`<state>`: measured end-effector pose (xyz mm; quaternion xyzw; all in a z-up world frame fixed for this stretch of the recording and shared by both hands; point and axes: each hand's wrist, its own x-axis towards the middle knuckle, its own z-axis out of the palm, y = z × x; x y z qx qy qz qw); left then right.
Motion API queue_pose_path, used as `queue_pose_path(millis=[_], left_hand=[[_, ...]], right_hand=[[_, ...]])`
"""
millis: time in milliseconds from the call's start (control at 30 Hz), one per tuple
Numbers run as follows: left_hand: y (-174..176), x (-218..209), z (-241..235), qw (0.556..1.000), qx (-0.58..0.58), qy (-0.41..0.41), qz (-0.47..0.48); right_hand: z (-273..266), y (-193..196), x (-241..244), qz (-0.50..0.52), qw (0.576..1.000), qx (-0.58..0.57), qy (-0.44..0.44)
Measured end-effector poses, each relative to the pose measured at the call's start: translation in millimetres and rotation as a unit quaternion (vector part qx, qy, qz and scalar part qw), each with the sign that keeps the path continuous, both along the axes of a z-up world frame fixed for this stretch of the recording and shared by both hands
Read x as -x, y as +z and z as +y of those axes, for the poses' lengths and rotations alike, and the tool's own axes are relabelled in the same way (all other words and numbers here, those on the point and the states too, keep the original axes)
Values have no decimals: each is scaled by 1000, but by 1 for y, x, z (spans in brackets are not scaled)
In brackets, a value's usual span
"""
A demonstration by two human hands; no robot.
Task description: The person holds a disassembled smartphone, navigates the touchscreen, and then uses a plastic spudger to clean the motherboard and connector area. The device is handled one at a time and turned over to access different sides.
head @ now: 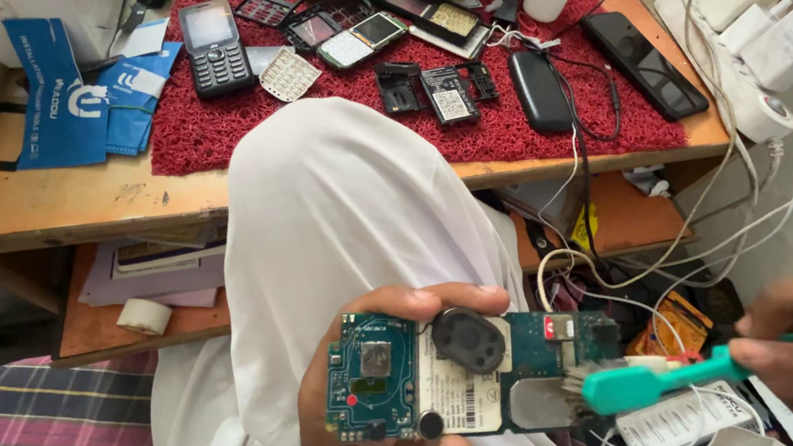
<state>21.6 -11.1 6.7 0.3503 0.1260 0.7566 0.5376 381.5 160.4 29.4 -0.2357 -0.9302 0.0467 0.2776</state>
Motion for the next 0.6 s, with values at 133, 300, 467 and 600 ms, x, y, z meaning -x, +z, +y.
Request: queue_pose_path(millis=[133,300,467,600], left_hand=[[4,3,-2,999,39,-12,14],[8,1,-3,998,31,-31,36],[9,5,-1,998,55,-36,23],[7,4,2,998,53,-29,33]], right_hand=[[4,-4,-10,-24,999,-40,-1],[-1,-8,-20,-19,999,-30,2],[-1,-7,-22,-9,1000,-25,-10],[1,-12,-25,-10,999,-30,-7]])
